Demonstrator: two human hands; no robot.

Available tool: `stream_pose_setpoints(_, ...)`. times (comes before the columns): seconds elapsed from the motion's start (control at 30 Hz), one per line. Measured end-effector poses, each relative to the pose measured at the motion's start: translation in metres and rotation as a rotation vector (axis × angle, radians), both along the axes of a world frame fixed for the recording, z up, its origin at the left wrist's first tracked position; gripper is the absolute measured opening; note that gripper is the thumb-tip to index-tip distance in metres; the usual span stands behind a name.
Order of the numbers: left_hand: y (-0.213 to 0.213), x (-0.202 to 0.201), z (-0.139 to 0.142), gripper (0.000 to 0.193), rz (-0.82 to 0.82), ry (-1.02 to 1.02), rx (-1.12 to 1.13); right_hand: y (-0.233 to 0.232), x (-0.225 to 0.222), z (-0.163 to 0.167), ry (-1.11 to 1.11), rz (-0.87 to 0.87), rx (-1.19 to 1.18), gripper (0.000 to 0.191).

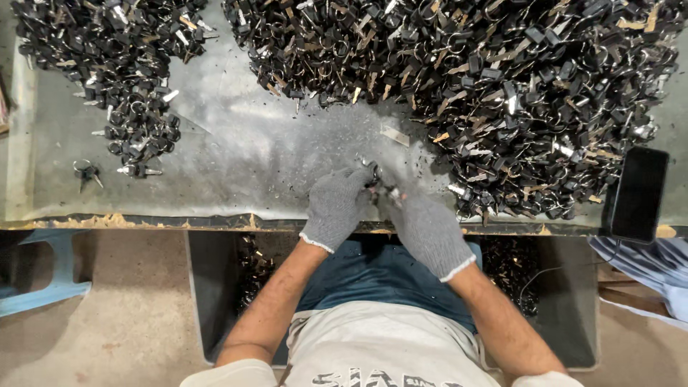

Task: The person, wearing gray work gloves, picks small black metal parts one at a time from a large pile on a workbench, briefly handles and turns each piece, and drops it into a bin below the table. The person continues this sorting cycle throughout the episode, occasionally reaching back into the pile for more parts.

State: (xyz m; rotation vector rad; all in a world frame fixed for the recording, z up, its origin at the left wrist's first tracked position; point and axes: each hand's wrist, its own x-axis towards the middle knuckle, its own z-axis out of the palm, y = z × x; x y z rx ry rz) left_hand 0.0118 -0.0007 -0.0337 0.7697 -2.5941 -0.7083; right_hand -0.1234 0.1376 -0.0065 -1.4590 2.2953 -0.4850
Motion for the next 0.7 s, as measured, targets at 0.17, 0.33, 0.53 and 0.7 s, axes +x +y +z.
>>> stream_pose_setpoints(0.17,-0.001,-0.002,-0.016,0.039,-0.057,0.017,-0.061,-0.017,0.004,-0.009,0.248,0.125,0.039,0.035)
stream_pose_setpoints(0.33,-0.002,0.000,-0.023,0.023,-0.081,-0.007,0.005,-0.018,-0.008,0.002,0.036,0.140,0.247,0.031)
stream_pose_setpoints(0.53,-0.001,-0.001,-0.023,0.031,-0.113,0.123,-0.053,-0.024,0.001,0.009,0.449,0.107,-0.066,0.036)
stream_pose_setpoints(0.7,-0.001,-0.001,-0.019,0.021,-0.097,0.087,-0.063,-0.025,-0.005,0.001,0.087,0.151,0.029,0.033)
